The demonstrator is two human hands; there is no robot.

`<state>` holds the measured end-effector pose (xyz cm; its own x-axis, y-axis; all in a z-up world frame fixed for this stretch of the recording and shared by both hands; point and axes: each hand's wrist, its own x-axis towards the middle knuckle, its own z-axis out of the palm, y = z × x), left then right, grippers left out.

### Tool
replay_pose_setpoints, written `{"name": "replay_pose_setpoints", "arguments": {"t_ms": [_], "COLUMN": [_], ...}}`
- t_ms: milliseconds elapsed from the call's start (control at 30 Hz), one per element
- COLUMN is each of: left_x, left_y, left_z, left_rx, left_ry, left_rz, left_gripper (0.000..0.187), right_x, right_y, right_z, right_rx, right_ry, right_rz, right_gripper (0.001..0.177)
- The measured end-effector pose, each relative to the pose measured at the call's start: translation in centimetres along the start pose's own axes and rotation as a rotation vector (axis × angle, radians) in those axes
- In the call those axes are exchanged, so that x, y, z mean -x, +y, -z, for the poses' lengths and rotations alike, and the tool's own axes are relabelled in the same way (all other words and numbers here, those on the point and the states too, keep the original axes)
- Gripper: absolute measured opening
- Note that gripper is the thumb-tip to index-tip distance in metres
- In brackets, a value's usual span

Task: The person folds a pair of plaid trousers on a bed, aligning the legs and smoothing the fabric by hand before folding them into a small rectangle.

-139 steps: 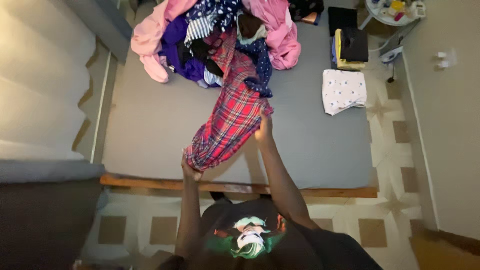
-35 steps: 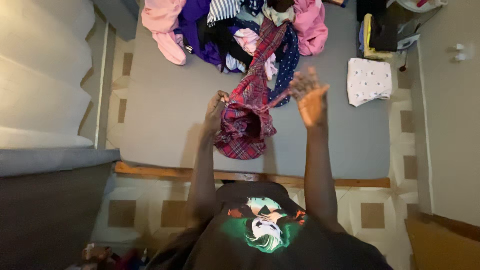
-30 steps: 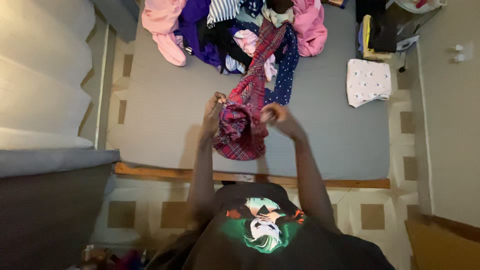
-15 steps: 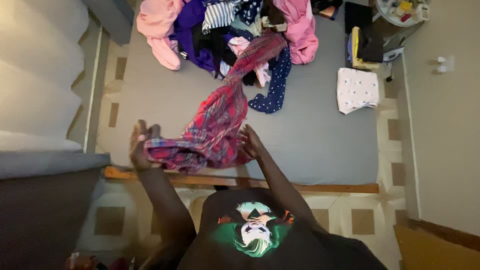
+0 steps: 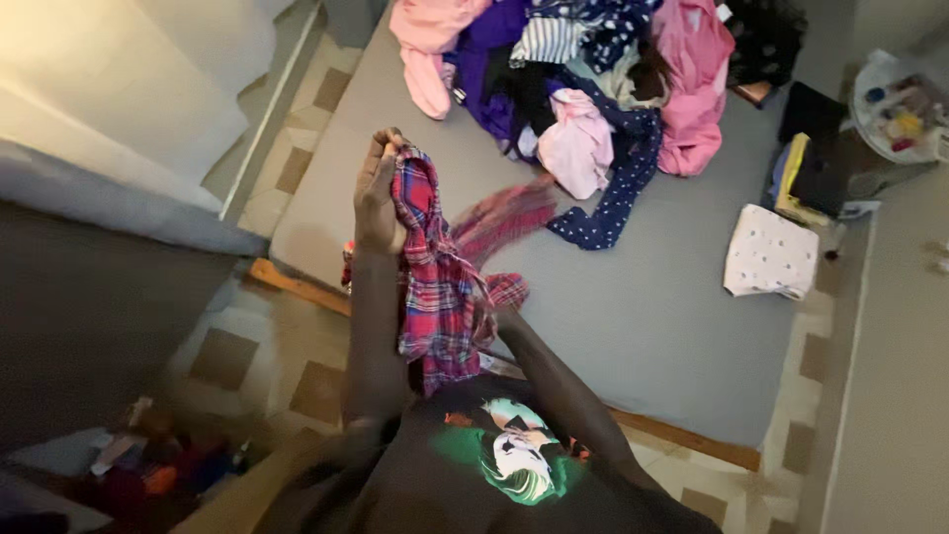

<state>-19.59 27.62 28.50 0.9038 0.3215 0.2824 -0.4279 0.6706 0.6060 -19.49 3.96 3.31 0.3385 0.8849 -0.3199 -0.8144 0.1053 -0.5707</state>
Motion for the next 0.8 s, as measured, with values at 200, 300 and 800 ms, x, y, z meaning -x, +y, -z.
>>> {"name": "replay_pose_setpoints", "arguments": {"t_ms": [200,300,800], "left_x": [-0.3,-0.1,7.9], "left_y": [3.5,2.9,-31.6], "left_z": [2.7,3.1,16.2], "left_rx": [-0.187,-0.224,-1.492], "left_ry": [0.091,0.129,-0.364], "left_rz": [-0.196,-0.256,0.336], "left_gripper": [0.013,0.017,0.080], "right_x": [1.0,3.2,15.1], "right_y": [-8.5,-12.8,3.3], "right_z": [-7.9,-9.1,13.0], "right_rx": [0.313,0.560,1.058], "right_ry": [0.065,0.203,1.357], "right_rz": [0.279,0.547,0.321], "right_gripper": [0.069,0.062,0.053]}}
